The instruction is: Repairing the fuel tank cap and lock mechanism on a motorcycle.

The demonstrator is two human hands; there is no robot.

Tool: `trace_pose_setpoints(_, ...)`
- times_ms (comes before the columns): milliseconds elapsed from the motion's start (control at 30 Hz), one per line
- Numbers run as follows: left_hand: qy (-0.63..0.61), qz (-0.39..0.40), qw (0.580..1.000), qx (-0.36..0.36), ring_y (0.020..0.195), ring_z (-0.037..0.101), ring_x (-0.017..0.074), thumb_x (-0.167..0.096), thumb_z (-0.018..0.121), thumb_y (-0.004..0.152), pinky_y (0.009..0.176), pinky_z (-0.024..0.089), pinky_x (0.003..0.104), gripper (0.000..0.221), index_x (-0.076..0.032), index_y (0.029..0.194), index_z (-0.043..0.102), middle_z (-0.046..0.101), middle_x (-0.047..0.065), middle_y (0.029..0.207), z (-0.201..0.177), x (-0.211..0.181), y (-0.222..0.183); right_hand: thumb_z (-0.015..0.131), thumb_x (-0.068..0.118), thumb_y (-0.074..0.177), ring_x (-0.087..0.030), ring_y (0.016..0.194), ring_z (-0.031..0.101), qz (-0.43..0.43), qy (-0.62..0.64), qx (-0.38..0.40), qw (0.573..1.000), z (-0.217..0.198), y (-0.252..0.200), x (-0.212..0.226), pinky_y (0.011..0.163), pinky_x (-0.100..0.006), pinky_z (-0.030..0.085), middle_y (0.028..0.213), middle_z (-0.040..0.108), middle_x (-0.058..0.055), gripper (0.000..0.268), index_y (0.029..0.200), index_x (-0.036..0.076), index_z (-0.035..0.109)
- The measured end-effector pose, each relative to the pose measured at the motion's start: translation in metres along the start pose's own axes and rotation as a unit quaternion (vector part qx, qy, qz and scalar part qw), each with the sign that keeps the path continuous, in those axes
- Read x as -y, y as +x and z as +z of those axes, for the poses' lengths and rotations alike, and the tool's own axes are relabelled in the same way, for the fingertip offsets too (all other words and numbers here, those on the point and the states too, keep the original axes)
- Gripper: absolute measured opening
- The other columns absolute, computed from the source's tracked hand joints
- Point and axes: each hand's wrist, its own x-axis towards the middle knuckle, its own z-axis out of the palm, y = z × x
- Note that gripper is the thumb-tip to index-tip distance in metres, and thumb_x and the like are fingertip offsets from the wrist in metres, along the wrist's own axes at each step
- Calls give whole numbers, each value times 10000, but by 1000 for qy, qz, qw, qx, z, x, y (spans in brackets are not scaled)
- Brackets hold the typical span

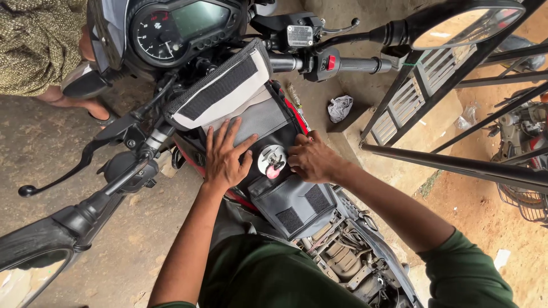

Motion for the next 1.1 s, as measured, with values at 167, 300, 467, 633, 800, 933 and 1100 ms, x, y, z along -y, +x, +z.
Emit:
trace_pose_setpoints(167, -14, 1, 1000, 7, 1513, 345, 423, -334, 603, 878, 1245, 129, 672, 443, -253, 1285, 758, 413, 187, 1610, -15, -11, 2, 692, 215, 892, -207, 906, 490, 18, -17, 50, 998, -7, 2, 0, 967, -490, 368, 707, 558, 7, 233, 668, 149, 694)
trace_pose_setpoints(300, -6, 2, 998, 61, 1493, 222, 469, -369, 682, 712, 1172, 35, 697, 639, -156, 1314, 712, 304, 265, 1607, -19, -14, 4, 699, 190, 828, -177, 933, 526, -9, 46, -45, 998, 10, -2, -4, 1024, -540, 333, 694, 580, 24, 185, 644, 165, 710)
trace_pose_setpoints(467, 114, 60, 991, 46, 1408, 384, 472, -359, 715, 696, 1120, 212, 677, 602, -84, 1231, 711, 482, 275, 1482, -19, -41, -18, 664, 236, 874, -195, 978, 545, 86, 51, 64, 993, -8, 5, 2, 1044, -532, 321, 823, 654, 36, 128, 793, 181, 746)
trace_pose_setpoints(633, 3, -146, 989, -1, 878, 610, 290, -240, 720, 896, 805, 507, 431, 265, -7, 1020, 697, 670, 126, 946, -12, -97, -49, 649, 325, 957, -206, 1064, 562, 146, 95, -7, 985, 11, 3, -2, 1023, -538, 321, 922, 683, 14, 181, 935, 192, 769)
trace_pose_setpoints(800, -10, -145, 989, -38, 888, 600, 295, -199, 739, 899, 808, 489, 448, 156, -59, 947, 692, 654, 84, 922, 0, -97, -54, 702, 309, 867, -214, 1089, 537, 165, 55, 39, 984, -4, 13, 8, 1000, -542, 304, 921, 677, 4, 131, 878, 198, 770)
trace_pose_setpoints(933, 12, -78, 997, 10, 867, 595, 269, -170, 733, 911, 767, 462, 440, 98, -81, 938, 701, 629, 49, 874, 2, -87, -60, 732, 279, 815, -237, 1069, 537, 158, 11, 56, 986, -5, 19, 8, 913, -551, 318, 899, 672, 6, 134, 806, 149, 763)
trace_pose_setpoints(1100, -11, -20, 999, 40, 861, 594, 254, -139, 722, 904, 770, 454, 430, 102, -75, 983, 731, 647, 34, 875, -5, -76, -54, 700, 235, 792, -244, 1005, 561, 164, -31, 129, 978, -6, 32, 4, 863, -508, 347, 757, 656, -57, 143, 753, 106, 747)
